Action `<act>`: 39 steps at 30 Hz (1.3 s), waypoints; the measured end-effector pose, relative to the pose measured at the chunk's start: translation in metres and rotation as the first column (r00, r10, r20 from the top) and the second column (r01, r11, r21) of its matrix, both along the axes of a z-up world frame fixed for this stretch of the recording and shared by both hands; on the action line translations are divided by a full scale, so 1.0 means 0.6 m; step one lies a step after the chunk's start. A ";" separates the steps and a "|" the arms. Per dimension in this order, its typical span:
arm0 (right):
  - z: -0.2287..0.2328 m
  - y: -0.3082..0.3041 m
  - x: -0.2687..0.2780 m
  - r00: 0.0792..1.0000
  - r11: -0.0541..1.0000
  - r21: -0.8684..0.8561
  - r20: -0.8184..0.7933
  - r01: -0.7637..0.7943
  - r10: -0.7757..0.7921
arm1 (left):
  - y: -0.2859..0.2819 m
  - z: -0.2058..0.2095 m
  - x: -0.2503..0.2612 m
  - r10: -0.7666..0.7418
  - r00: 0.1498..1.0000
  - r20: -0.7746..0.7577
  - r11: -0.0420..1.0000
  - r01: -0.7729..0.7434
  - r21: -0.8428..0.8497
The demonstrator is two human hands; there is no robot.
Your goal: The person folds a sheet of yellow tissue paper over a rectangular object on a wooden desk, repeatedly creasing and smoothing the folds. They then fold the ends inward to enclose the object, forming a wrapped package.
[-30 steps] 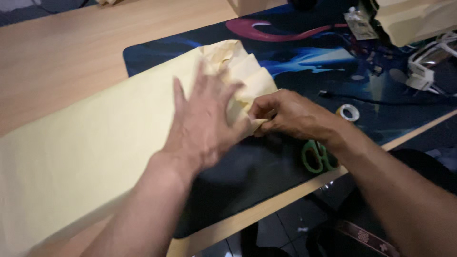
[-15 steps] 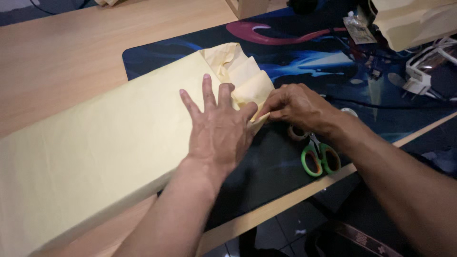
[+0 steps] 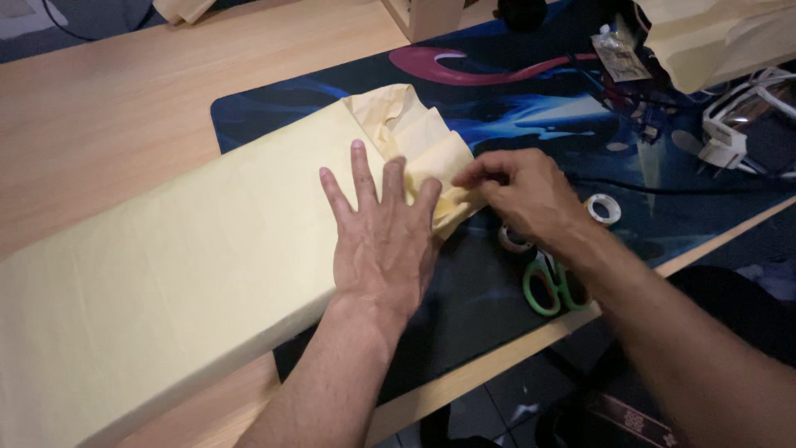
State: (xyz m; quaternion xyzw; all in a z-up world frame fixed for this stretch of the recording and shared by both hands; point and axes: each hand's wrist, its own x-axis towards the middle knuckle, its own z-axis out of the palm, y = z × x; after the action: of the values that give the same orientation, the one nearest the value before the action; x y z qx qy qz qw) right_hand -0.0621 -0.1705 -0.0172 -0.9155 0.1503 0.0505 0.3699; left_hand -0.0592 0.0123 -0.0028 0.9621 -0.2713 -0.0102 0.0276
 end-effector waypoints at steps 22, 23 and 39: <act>0.067 0.300 0.034 0.757 0.938 -0.017 0.586 -0.346 0.290 | 0.242 0.016 -0.034 0.792 0.595 0.139 0.555 -0.606 -0.570; 0.057 0.333 0.026 0.722 0.913 -0.084 0.585 -0.400 0.370 | 0.260 0.013 -0.045 0.818 0.573 0.053 0.501 -0.664 -0.554; 0.042 0.541 -0.019 0.772 0.694 -0.462 0.029 -0.552 0.635 | 0.431 -0.022 -0.061 0.602 0.559 -0.570 0.232 -0.806 -0.545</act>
State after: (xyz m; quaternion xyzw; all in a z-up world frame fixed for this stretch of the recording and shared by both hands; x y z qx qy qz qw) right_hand -0.0736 0.1538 0.0081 -0.9726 -0.1827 0.0475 0.1355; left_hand -0.0961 0.2712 -0.0157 0.8564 0.2251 0.0026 0.4647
